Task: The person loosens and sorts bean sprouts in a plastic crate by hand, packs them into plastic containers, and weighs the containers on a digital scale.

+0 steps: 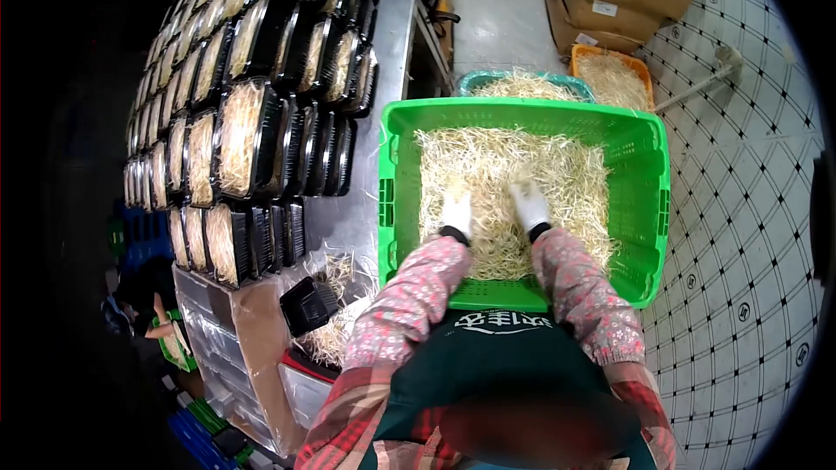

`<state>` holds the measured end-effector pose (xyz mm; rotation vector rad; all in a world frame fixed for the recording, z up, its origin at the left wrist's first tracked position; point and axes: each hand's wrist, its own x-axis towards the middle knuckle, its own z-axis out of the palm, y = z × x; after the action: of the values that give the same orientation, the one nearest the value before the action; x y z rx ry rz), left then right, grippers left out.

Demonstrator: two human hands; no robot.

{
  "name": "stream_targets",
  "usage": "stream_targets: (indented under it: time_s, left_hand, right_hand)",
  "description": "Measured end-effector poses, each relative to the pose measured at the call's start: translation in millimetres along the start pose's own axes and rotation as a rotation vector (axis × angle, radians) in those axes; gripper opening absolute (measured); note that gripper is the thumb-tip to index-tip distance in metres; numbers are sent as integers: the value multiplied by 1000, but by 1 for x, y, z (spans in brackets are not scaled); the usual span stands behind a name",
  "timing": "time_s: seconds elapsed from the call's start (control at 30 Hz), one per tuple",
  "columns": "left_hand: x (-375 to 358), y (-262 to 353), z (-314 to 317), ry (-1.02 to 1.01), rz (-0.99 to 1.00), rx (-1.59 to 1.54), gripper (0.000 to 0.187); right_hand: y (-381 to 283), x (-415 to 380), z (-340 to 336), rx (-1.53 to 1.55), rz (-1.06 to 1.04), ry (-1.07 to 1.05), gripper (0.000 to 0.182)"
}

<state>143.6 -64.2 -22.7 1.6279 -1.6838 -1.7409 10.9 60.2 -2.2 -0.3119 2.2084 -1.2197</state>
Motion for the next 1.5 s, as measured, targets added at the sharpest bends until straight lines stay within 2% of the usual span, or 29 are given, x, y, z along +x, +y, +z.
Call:
stream_targets:
  time_s: [0.03,0.1,0.17,0.2,0.23,0.27,0.3,0.33,0.43,0.5,0.57,0.63,0.7,0.77,0.83,0.87,0.9,0.97,1.07,1.13,1.2,1.23,1.27,1.3,1.37,1.4,1.43,1.47,1.5]
  left_hand:
    - [5,-10,14,51,34,324,63]
    - [-75,75,17,52,-68,-432,62]
    - [-84,11,-4,-164,-41,-977,53]
    - [-109,-6,-21,-237,57,-553,64]
    - [-120,1,-33,-274,-81,-484,70]
    - [-132,7,-45,-317,-215,-413,77]
    - [-146,40,-53,-320,-583,-696,76]
    - [-156,62,-69,-293,-615,-446,88]
    - [-108,56,-103,-329,-86,139,79]
    - [-54,73,-88,-163,479,371,71]
    - [1,112,-57,-59,602,394,65]
    - [79,85,-31,117,712,630,70]
    - [111,73,-17,200,550,797,76]
    - [89,68,-10,150,312,891,75]
    - [56,47,-21,10,384,969,64]
    - [25,45,-35,-207,596,636,51]
    - [-18,60,-46,-390,488,598,51]
    - [-83,58,-77,-472,617,806,53]
    - [-94,71,-102,-646,523,746,57]
    - [-64,95,-94,-584,405,689,52]
    - [-13,88,-72,-345,515,505,50]
    - [8,83,-60,-215,551,427,49]
    - [26,77,-48,-86,677,550,52]
    - [37,64,-38,-54,637,638,55]
    - [21,37,-38,-136,527,819,55]
    - [-2,36,-46,-305,473,906,50]
    - [-14,33,-60,-693,540,780,50]
    - [-70,60,-72,-685,625,818,56]
    - [-91,44,-88,-632,792,904,68]
  right_hand:
    - [-31,-14,9,-12,-45,-148,46]
    - [-49,-35,19,-252,-357,-9,50]
    - [-94,-41,-19,-192,-407,-230,54]
    - [-103,-36,-31,-210,-445,-404,58]
    - [-106,-29,-37,-209,-443,-408,58]
    - [-109,-19,-42,-403,-514,-505,61]
    - [-110,-8,-47,-600,-584,-601,64]
    - [-104,7,-53,-643,-592,-533,67]
    - [-96,42,-67,-466,-472,-275,57]
    - [-92,59,-53,-460,-611,-198,52]
    - [-98,75,-26,-491,-632,-252,47]
    - [-88,93,10,-555,-691,-234,47]
    - [-96,91,24,-743,-618,-175,49]
    - [-83,74,29,-654,-584,-161,57]
    - [-72,30,19,-740,-426,-303,61]
    - [-61,6,11,-712,-483,-383,61]
    - [-46,-20,1,-684,-536,-467,62]
    - [-47,-76,-37,-718,-652,-537,61]
    - [-52,-74,-68,-590,-700,-694,55]
    - [-78,-31,-71,-490,-524,-786,47]
    - [-57,24,-33,-536,-599,-408,49]
    - [-69,38,-25,-633,-561,-327,54]
    - [-64,53,-8,-698,-580,-234,56]
    - [-56,58,9,-780,-567,-160,57]
    - [-59,39,16,-855,-469,-259,60]
    - [-59,22,8,-819,-466,-457,63]
    - [-57,3,-6,-779,-459,-649,66]
    - [-47,-25,-20,-777,-547,-703,72]
    - [-35,-54,-35,-774,-634,-765,79]
